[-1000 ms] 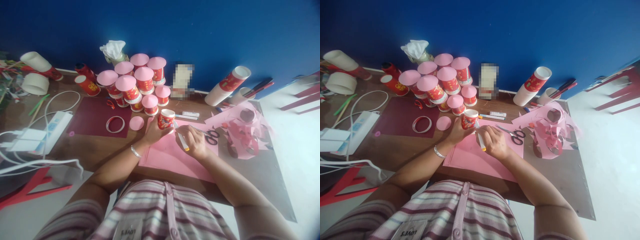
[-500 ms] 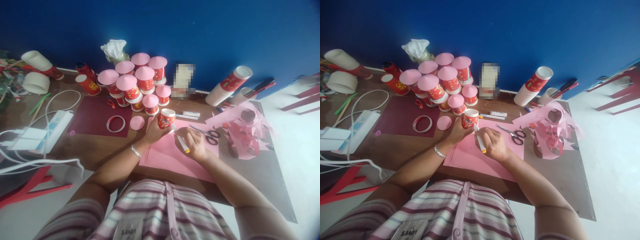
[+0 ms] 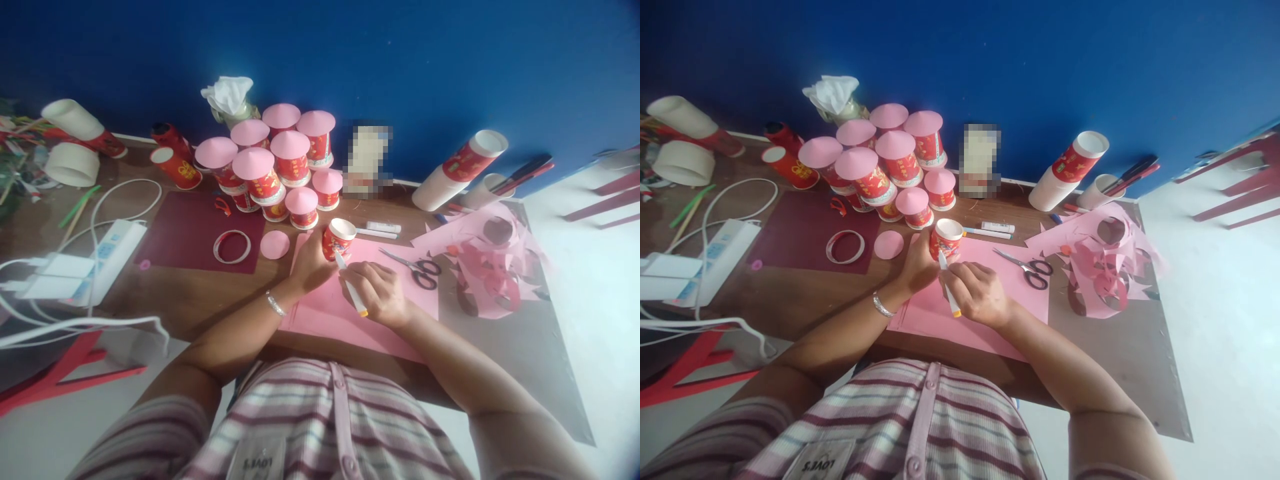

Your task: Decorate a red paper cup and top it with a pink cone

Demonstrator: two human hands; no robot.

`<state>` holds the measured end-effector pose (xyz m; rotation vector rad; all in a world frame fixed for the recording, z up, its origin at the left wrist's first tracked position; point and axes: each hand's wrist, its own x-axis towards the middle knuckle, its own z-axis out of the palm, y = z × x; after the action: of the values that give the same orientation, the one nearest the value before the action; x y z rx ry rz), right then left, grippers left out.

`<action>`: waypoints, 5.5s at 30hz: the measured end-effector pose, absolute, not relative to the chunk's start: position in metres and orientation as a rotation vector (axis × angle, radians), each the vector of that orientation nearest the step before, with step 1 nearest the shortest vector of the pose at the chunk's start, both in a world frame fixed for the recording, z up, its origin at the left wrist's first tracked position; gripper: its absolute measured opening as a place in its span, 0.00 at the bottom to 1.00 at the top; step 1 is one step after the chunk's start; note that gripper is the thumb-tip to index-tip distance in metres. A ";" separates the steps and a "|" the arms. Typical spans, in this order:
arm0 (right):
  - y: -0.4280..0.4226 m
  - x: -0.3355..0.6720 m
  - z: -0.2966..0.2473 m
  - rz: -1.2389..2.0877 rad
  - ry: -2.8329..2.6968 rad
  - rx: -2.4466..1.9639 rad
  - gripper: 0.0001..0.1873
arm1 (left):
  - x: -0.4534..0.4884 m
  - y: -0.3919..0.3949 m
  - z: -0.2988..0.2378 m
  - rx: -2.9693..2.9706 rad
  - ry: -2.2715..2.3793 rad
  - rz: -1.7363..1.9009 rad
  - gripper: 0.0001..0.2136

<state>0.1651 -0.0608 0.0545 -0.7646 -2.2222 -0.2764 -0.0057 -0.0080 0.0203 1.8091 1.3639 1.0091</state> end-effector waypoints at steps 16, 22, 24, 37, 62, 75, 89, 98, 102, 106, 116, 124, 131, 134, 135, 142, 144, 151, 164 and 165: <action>-0.058 0.160 0.054 -0.462 -2.224 -0.839 0.06 | -0.006 -0.011 0.008 2.288 1.490 0.915 0.18; -0.059 0.163 0.052 -0.427 -2.246 -0.869 0.09 | -0.006 -0.011 0.007 2.243 1.472 0.903 0.20; -0.060 0.163 0.051 -0.386 -2.253 -0.867 0.11 | -0.006 -0.011 0.008 2.216 1.467 0.902 0.20; -0.062 0.159 0.048 -0.259 -2.230 -0.832 0.10 | -0.005 -0.011 0.020 2.029 1.496 0.826 0.15; -0.060 0.163 0.045 -0.256 -2.239 -0.823 0.11 | -0.006 -0.006 0.017 1.707 1.311 1.036 0.21; -0.056 0.168 0.048 -0.248 -2.198 -0.862 0.09 | -0.011 0.000 0.009 1.706 1.410 1.057 0.20; -0.055 0.171 0.046 -0.255 -2.204 -0.899 0.11 | -0.011 0.001 0.004 1.559 1.298 1.100 0.21; -0.055 0.171 0.046 -0.251 -2.191 -0.902 0.10 | -0.011 0.002 0.005 1.440 1.239 1.067 0.21; -0.055 0.172 0.046 -0.249 -2.170 -0.877 0.12 | -0.012 0.003 0.004 1.381 1.205 1.066 0.23; -0.055 0.174 0.047 -0.238 -2.144 -0.893 0.14 | -0.013 0.003 0.008 1.287 1.126 1.060 0.24; -0.054 0.175 0.049 -0.229 -2.148 -0.904 0.14 | -0.012 0.004 0.010 1.321 1.036 1.044 0.25; -0.055 0.174 0.049 -0.226 -2.170 -0.896 0.12 | -0.012 0.004 0.010 1.306 1.060 1.040 0.23; -0.056 0.172 0.050 -0.224 -2.173 -0.866 0.11 | -0.012 0.004 0.008 1.303 1.052 1.056 0.20; -0.056 0.172 0.050 -0.230 -2.167 -0.861 0.12 | -0.012 0.004 0.008 1.303 1.079 1.039 0.22; -0.056 0.172 0.050 -0.232 -2.162 -0.859 0.12 | -0.012 0.004 0.009 1.301 1.082 1.037 0.23; -0.054 0.176 0.046 -0.243 -2.122 -0.902 0.15 | -0.012 0.004 0.014 1.301 0.993 1.065 0.25; -0.054 0.177 0.047 -0.242 -2.119 -0.911 0.16 | -0.012 0.004 0.014 1.313 1.007 1.053 0.26; -0.053 0.176 0.051 -0.257 -2.121 -0.926 0.15 | -0.012 0.004 0.016 1.380 1.053 1.053 0.29; -0.054 0.173 0.051 -0.257 -2.150 -0.890 0.14 | -0.011 0.003 0.019 1.395 1.055 1.056 0.25; -0.054 0.172 0.051 -0.256 -2.152 -0.885 0.13 | -0.010 0.003 0.019 1.395 1.055 1.057 0.24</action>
<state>0.1721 -0.0544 0.0508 -0.8846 -2.1518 -0.2563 -0.0104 0.0026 0.0192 1.3950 1.0552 1.0567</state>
